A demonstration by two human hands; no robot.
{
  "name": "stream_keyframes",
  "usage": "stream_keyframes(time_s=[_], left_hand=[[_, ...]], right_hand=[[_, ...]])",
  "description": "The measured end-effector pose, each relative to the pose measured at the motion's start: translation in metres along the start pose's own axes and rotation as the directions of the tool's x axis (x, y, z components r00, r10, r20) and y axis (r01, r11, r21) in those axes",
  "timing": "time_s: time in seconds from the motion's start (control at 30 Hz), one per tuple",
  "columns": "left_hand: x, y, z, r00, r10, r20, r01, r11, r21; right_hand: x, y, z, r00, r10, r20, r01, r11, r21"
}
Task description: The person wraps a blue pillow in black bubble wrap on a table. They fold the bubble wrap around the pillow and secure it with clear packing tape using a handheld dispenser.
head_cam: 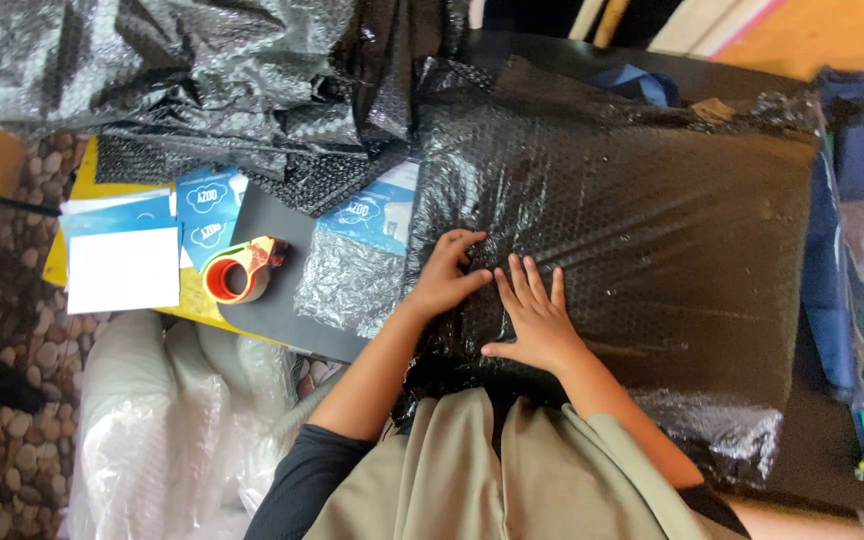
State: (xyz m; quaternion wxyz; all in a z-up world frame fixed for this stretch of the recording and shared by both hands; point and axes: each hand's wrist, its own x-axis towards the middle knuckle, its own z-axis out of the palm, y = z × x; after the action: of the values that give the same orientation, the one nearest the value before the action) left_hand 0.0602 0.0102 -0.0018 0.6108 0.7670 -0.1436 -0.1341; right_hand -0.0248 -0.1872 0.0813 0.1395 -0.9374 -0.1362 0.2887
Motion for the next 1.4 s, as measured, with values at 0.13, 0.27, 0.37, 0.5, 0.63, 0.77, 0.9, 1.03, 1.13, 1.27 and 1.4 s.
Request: stream_keyframes(time_s=[0.13,0.27,0.37,0.5,0.63,0.77,0.9,1.03,1.13,1.27,1.4], left_hand=[[-0.026,0.048,-0.072,0.98,-0.19,0.068,0.201,0.928,-0.313],[-0.057,0.026,-0.176,0.903,-0.074,-0.424,0.187,0.955,0.231],[-0.081,-0.002,-0.233,0.774,-0.047,-0.631,0.511,0.634,0.58],[-0.105,-0.015,-0.249,0.704,-0.336,-0.626,0.71,0.312,0.631],[-0.111,-0.082,-0.281,0.724,-0.299,-0.622,0.688,0.239,0.685],[-0.118,-0.135,-0.303,0.695,-0.215,-0.686,0.713,0.328,0.619],[-0.127,-0.097,-0.283,0.648,-0.206,-0.734,0.708,0.519,0.479],[-0.138,-0.058,-0.243,0.78,0.116,-0.615,0.225,0.865,0.449],[-0.142,0.006,-0.178,0.838,-0.216,-0.501,0.32,0.939,0.13],[-0.149,0.062,-0.093,0.879,-0.358,-0.315,0.345,0.934,-0.098],[-0.149,0.075,-0.038,0.951,-0.294,-0.091,0.257,0.921,-0.291]], right_hand=[[-0.002,0.002,0.004,1.0,-0.015,-0.009,0.016,1.0,0.012],[-0.002,0.003,0.007,0.999,-0.011,-0.034,0.011,1.0,0.008],[0.001,0.005,0.011,0.997,-0.023,-0.077,0.023,1.0,0.0],[0.0,0.006,0.011,0.996,-0.029,-0.082,0.027,0.999,-0.023],[-0.002,0.003,0.01,0.996,-0.023,-0.083,0.023,1.0,-0.007],[-0.003,0.002,0.009,0.995,-0.02,-0.097,0.02,1.0,0.004],[-0.007,0.001,0.007,0.993,-0.015,-0.116,0.016,1.0,0.006],[-0.013,-0.006,-0.003,0.991,0.003,-0.132,-0.006,1.0,-0.023],[-0.016,-0.007,-0.01,0.977,0.022,-0.211,-0.017,0.999,0.029],[-0.014,-0.002,-0.004,0.89,-0.047,-0.453,0.114,0.986,0.122],[-0.031,-0.015,-0.013,0.641,0.093,-0.762,0.526,0.67,0.524]])
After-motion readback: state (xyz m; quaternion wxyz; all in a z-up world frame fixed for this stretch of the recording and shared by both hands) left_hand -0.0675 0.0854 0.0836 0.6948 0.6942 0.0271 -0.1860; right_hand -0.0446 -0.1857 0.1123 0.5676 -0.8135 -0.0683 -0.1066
